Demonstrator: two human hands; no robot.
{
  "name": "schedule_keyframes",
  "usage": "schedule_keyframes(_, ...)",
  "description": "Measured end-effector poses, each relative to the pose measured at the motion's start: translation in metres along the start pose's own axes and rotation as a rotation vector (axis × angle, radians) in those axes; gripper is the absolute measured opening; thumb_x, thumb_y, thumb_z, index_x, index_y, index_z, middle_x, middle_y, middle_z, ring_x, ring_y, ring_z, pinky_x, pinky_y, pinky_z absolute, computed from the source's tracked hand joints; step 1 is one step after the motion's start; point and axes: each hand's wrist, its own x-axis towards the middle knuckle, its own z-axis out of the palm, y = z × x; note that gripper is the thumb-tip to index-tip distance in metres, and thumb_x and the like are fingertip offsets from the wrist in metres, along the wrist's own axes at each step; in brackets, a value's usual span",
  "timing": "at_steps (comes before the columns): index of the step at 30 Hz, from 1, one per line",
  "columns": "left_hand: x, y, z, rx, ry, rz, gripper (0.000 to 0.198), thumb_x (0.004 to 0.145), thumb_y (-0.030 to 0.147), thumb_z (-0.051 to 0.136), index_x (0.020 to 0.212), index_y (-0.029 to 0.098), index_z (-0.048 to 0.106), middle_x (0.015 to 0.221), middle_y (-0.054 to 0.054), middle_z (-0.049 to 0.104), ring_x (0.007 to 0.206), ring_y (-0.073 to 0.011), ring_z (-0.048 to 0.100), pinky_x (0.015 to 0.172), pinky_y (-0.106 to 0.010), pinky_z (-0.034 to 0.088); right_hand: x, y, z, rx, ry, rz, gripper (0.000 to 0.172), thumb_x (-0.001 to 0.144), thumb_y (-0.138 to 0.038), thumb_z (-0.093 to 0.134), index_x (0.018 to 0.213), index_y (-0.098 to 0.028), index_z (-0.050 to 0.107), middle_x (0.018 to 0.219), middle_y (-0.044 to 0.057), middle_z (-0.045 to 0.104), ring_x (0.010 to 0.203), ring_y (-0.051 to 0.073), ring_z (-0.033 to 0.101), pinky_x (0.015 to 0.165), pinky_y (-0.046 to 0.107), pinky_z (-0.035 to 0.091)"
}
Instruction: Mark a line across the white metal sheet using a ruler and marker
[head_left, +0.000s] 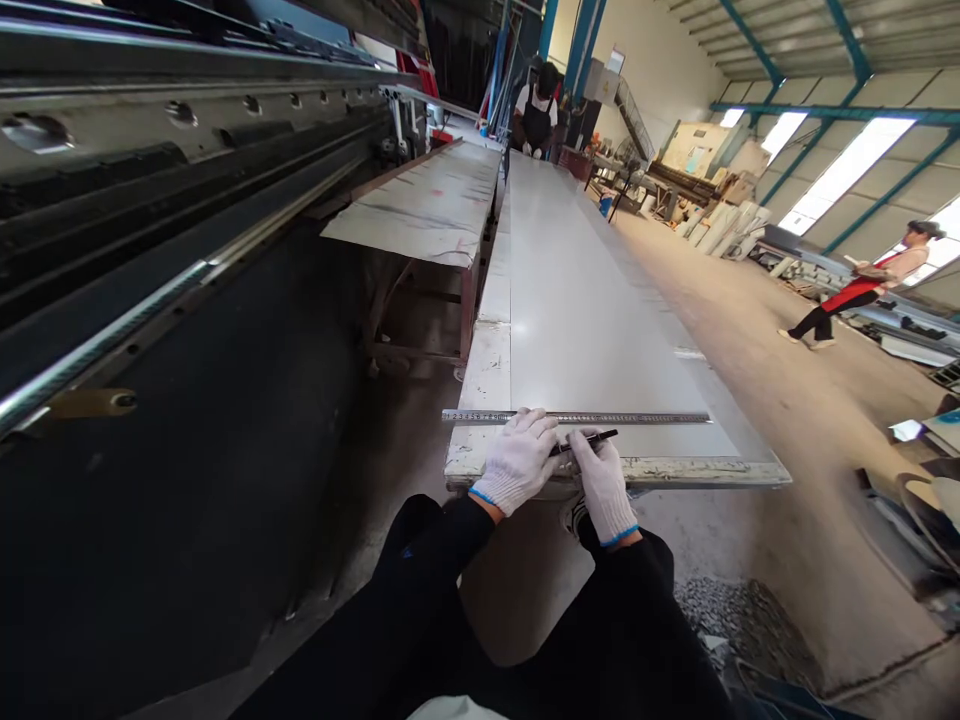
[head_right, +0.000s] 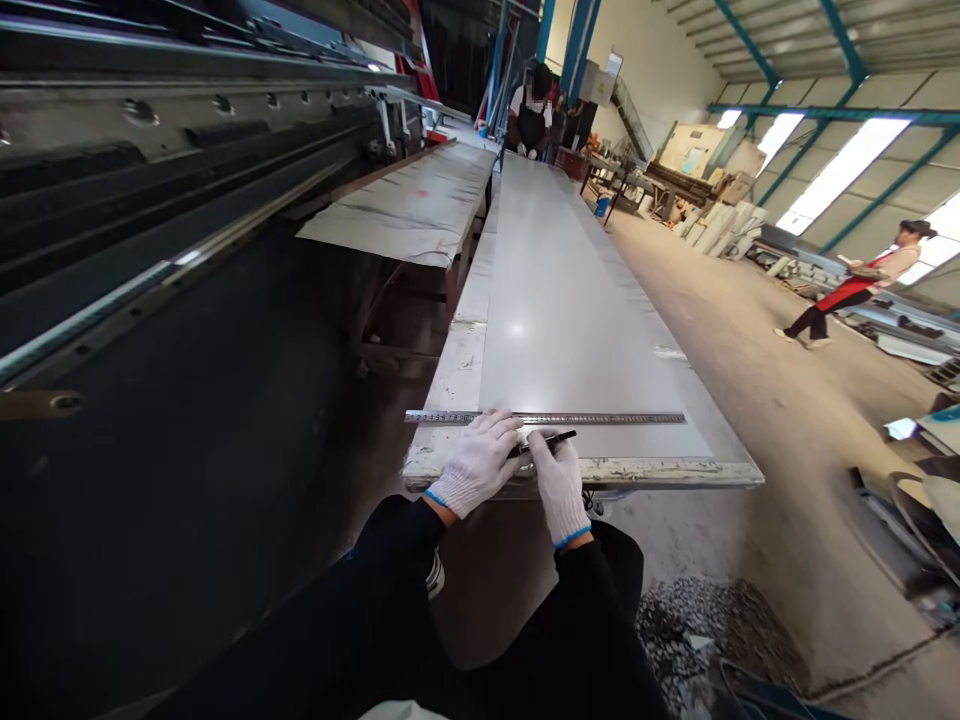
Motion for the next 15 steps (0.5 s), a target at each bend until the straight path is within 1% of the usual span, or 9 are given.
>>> schedule_keyframes(2, 0.001, 0.001, -0.001, -0.018, 0.053, -0.012, 0.024, 0.097, 0.040, 0.062, 0.095, 0.016, 0.063, 0.116, -0.005, 0.069, 0.119, -0.0258, 0.057, 0.107, -0.045, 0.043, 0.005, -0.003, -0.006, 0.080, 0.040, 0.048, 0.041, 0.086, -0.058, 0.070, 0.088, -0.021, 0.054, 0.061, -0.007, 0.048, 0.050, 0.009, 0.037, 0.044, 0.022, 0.030)
schedule_keyframes(3, 0.001, 0.001, -0.001, -0.022, 0.064, -0.008, 0.022, 0.097, 0.038, 0.063, 0.092, 0.016, 0.062, 0.111, -0.005, 0.069, 0.115, -0.0248, 0.057, 0.104, -0.044, 0.045, 0.007, -0.004, -0.009, 0.104, 0.041, 0.067, 0.042, 0.086, -0.059, 0.070, 0.088, -0.021, 0.053, 0.060, -0.007, 0.048, 0.048, 0.008, 0.035, 0.042, 0.022, 0.027)
schedule_keyframes(4, 0.002, 0.001, -0.002, -0.024, 0.070, 0.007, 0.020, 0.097, 0.035, 0.063, 0.093, 0.016, 0.061, 0.108, -0.005, 0.068, 0.112, -0.0245, 0.057, 0.102, -0.043, 0.045, 0.009, -0.005, -0.012, 0.112, 0.030, 0.082, 0.042, 0.086, -0.060, 0.070, 0.088, -0.021, 0.052, 0.059, -0.007, 0.048, 0.047, 0.008, 0.035, 0.041, 0.021, 0.026)
schedule_keyframes(7, 0.003, 0.002, -0.004, -0.036, 0.089, 0.085, 0.017, 0.097, 0.032, 0.062, 0.094, 0.015, 0.060, 0.104, -0.006, 0.066, 0.112, -0.0253, 0.056, 0.105, -0.044, 0.044, 0.005, -0.007, -0.014, 0.086, -0.047, 0.112, 0.041, 0.087, -0.058, 0.071, 0.087, -0.021, 0.054, 0.057, -0.007, 0.049, 0.045, 0.008, 0.036, 0.039, 0.020, 0.026)
schedule_keyframes(10, 0.005, 0.002, -0.006, -0.067, 0.043, 0.147, 0.017, 0.097, 0.028, 0.058, 0.091, 0.013, 0.060, 0.099, -0.008, 0.063, 0.108, -0.0254, 0.056, 0.106, -0.046, 0.044, -0.008, -0.004, -0.013, 0.098, -0.095, 0.107, 0.039, 0.087, -0.056, 0.072, 0.087, -0.020, 0.054, 0.057, -0.006, 0.052, 0.045, 0.008, 0.040, 0.040, 0.020, 0.031)
schedule_keyframes(12, 0.005, 0.003, -0.007, -0.114, -0.009, 0.202, 0.017, 0.097, 0.026, 0.058, 0.086, 0.013, 0.059, 0.093, -0.008, 0.062, 0.101, -0.0240, 0.056, 0.105, -0.046, 0.044, -0.020, -0.002, -0.011, 0.161, -0.071, 0.122, 0.040, 0.089, -0.056, 0.071, 0.086, -0.021, 0.052, 0.057, -0.007, 0.051, 0.046, 0.008, 0.040, 0.041, 0.019, 0.031)
schedule_keyframes(15, 0.003, 0.006, -0.011, -0.264, -0.054, 0.257, 0.024, 0.099, 0.025, 0.055, 0.077, 0.015, 0.055, 0.085, -0.005, 0.062, 0.092, -0.0207, 0.056, 0.096, -0.042, 0.047, -0.032, 0.001, -0.012, 0.240, -0.039, 0.162, 0.042, 0.089, -0.056, 0.071, 0.084, -0.021, 0.050, 0.056, -0.007, 0.048, 0.046, 0.006, 0.037, 0.041, 0.018, 0.028)
